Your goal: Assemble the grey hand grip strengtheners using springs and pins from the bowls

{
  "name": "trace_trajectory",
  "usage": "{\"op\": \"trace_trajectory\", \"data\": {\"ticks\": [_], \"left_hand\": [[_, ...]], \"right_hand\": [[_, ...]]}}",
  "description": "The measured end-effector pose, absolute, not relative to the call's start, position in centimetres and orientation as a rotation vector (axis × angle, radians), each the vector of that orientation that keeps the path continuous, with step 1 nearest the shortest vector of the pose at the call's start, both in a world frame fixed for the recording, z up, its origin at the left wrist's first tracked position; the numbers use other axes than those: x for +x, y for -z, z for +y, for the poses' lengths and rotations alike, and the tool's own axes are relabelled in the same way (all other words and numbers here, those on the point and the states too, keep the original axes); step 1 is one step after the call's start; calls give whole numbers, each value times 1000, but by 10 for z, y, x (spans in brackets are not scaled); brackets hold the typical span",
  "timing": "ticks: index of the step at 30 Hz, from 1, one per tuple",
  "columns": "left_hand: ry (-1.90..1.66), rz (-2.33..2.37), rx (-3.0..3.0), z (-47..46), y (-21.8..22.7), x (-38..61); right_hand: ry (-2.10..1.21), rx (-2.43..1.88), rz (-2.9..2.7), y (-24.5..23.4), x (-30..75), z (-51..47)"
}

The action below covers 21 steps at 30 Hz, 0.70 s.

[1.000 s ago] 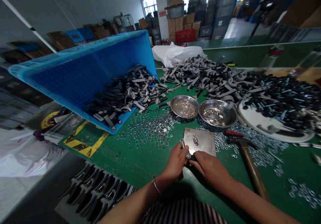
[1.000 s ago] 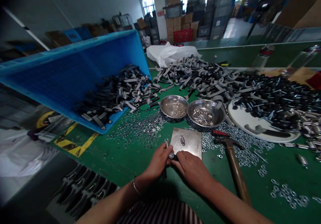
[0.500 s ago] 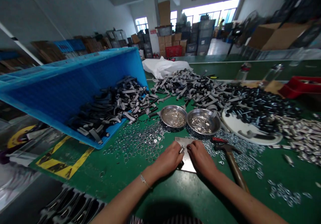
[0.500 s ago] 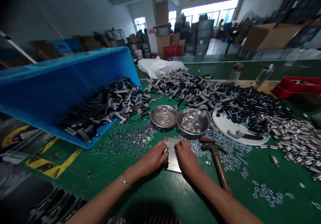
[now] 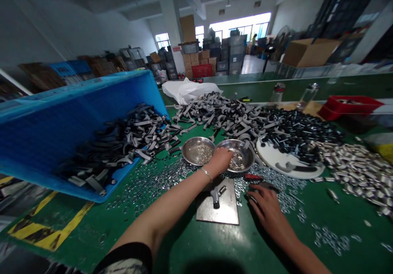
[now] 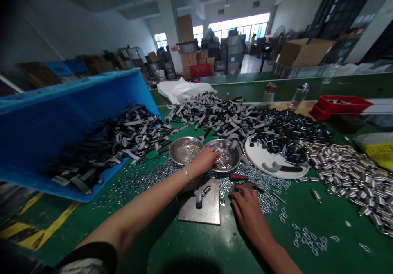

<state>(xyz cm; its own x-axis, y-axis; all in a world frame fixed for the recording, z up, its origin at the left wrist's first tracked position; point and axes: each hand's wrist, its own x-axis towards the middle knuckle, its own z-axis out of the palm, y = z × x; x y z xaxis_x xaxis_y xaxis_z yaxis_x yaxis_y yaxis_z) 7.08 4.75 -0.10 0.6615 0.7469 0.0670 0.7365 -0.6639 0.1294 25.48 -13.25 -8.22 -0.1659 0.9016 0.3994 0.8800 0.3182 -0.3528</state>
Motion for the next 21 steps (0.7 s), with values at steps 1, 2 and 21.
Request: {"op": "trace_trajectory", "data": {"ticks": [1,2,21], "left_hand": [[-147,1271,2770,59,3,78],[-123,1292,2757,69,6,84],[-604,1090,2155,19,7,21]], "right_hand": [[-62,-1579,-2036,82,260,-137],[-68,-1603,-2015,83,267,-145],[-1033,-1946,-1295,40,295,-216]]}}
